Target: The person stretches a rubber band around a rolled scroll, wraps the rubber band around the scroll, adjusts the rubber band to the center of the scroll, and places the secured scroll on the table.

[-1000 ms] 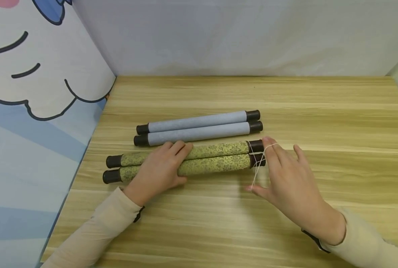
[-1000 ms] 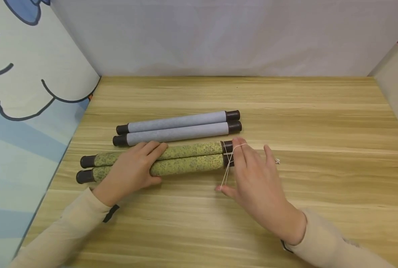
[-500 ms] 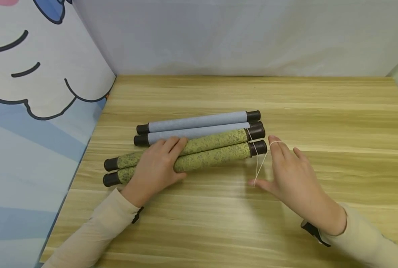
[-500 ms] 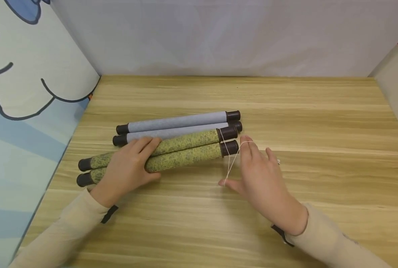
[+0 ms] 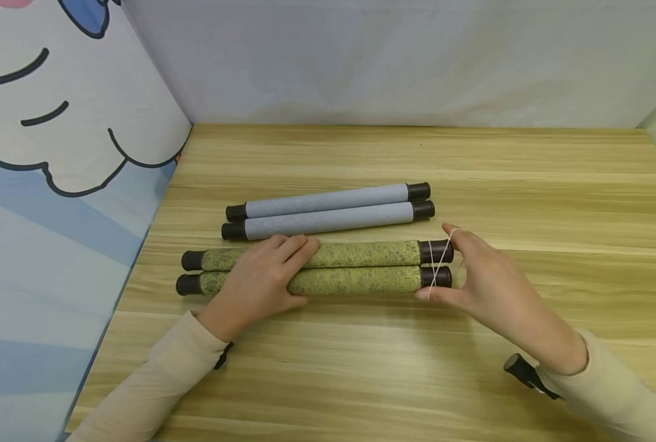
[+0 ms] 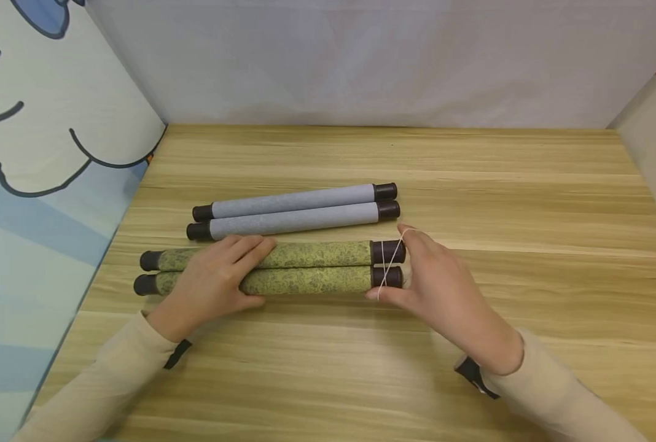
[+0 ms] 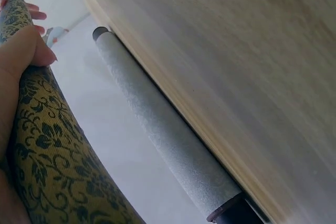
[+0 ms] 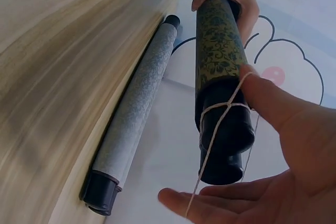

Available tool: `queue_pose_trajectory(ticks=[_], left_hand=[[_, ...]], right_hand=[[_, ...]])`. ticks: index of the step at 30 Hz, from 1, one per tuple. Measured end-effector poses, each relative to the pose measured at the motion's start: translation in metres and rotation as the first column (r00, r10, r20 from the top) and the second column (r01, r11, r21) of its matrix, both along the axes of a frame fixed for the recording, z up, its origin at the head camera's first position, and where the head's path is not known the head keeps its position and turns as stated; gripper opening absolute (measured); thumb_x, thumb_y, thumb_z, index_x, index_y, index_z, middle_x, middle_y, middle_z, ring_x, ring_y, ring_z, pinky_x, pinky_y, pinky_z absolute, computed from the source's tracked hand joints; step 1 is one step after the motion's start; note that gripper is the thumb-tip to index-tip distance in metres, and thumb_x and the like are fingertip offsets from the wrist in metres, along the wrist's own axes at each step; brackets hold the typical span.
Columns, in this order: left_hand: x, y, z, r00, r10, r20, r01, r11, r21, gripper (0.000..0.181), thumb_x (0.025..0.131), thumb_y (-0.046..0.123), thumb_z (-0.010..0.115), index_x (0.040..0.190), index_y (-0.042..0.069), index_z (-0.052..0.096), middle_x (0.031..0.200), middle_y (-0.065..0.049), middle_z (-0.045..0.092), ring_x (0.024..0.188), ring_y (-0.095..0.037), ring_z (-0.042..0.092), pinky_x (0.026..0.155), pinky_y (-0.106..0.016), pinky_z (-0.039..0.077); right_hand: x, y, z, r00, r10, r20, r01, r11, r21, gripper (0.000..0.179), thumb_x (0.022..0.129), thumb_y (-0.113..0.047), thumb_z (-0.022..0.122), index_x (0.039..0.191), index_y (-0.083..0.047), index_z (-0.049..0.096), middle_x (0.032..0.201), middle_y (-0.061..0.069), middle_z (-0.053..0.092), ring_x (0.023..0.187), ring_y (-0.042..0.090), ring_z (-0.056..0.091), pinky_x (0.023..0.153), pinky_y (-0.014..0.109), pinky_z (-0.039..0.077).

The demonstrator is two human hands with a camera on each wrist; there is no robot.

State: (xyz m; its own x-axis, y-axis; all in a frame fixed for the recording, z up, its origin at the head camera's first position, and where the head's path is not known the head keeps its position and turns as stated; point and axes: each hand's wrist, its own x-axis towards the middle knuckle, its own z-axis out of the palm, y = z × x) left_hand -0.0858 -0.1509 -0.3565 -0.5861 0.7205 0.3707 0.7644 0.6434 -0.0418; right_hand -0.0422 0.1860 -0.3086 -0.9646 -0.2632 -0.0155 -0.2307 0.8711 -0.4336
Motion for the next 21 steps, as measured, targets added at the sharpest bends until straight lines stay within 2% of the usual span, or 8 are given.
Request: queue_pose_trajectory(ticks=[4,7,10,12,15,17,21], left_hand=[[0.000,-0.001,-0.002,1.000,-0.020,0.010,0.020,1.000,-0.014,0.095,0.056,0.047,0.094,0.136,0.010,0.058,0.125,-0.005,0.065,0.105,-0.024,0.064,0.089,-0.036,0.058],[0.001,-0.002,-0.002,0.999,-0.029,0.023,0.030,0.999,-0.023,0.095,0.056,0.046,0.094,0.136,0.010,0.058,0.125,-0.005,0.065,0.107,-0.023,0.064,0.089,-0.037,0.058],[0.001,-0.003,-0.002,0.999,-0.037,0.040,0.038,0.999,-0.024,0.095,0.057,0.046,0.094,0.136,0.010,0.058,0.126,-0.004,0.064,0.108,-0.023,0.064,0.090,-0.037,0.058],[0.000,-0.003,-0.002,0.998,-0.044,0.050,0.045,0.999,-0.024,0.094,0.057,0.045,0.094,0.136,0.010,0.058,0.126,-0.004,0.064,0.109,-0.023,0.064,0.090,-0.037,0.058],[0.001,-0.004,-0.001,0.996,-0.064,0.063,0.066,0.997,-0.034,0.094,0.058,0.046,0.093,0.137,0.010,0.058,0.125,-0.003,0.065,0.110,-0.023,0.064,0.092,-0.037,0.057],[0.001,-0.005,-0.001,0.994,-0.085,0.069,0.087,0.995,-0.038,0.093,0.058,0.046,0.093,0.137,0.010,0.058,0.125,-0.003,0.065,0.111,-0.022,0.064,0.093,-0.037,0.057],[0.001,-0.006,-0.001,0.990,-0.118,0.074,0.121,0.992,-0.041,0.094,0.058,0.048,0.093,0.137,0.010,0.058,0.125,-0.003,0.065,0.111,-0.022,0.064,0.093,-0.037,0.057]], right_hand=[[0.000,0.002,0.002,1.000,0.007,0.005,-0.006,0.998,-0.063,0.101,0.073,-0.052,0.081,0.149,0.000,0.039,0.147,0.025,0.049,0.125,0.046,0.055,0.107,0.061,0.043],[0.000,0.004,0.001,0.998,0.021,-0.063,-0.028,0.993,-0.118,0.087,0.073,-0.039,0.085,0.143,-0.003,0.049,0.138,0.021,0.059,0.117,0.042,0.063,0.102,0.059,0.047],[-0.002,0.005,0.000,0.988,0.031,-0.152,-0.055,0.987,-0.154,0.068,0.073,-0.027,0.087,0.132,-0.004,0.061,0.126,0.018,0.068,0.108,0.038,0.069,0.096,0.055,0.052],[-0.003,0.006,-0.001,0.983,0.032,-0.179,-0.063,0.983,-0.171,0.057,0.073,-0.023,0.087,0.124,-0.006,0.067,0.119,0.014,0.072,0.105,0.036,0.071,0.093,0.053,0.054],[-0.004,0.008,-0.001,0.989,0.035,-0.143,-0.063,0.980,-0.191,0.048,0.075,-0.025,0.086,0.118,-0.009,0.071,0.114,0.009,0.075,0.105,0.032,0.071,0.092,0.050,0.053],[-0.005,0.009,-0.001,0.996,0.036,-0.080,-0.052,0.975,-0.217,0.045,0.077,-0.029,0.085,0.117,-0.013,0.071,0.112,0.006,0.075,0.106,0.029,0.071,0.094,0.048,0.052],[-0.007,0.014,-0.001,0.999,0.034,0.042,-0.022,0.962,-0.272,0.040,0.079,-0.034,0.083,0.116,-0.021,0.071,0.111,-0.003,0.075,0.106,0.010,0.069,0.096,0.025,0.050]])
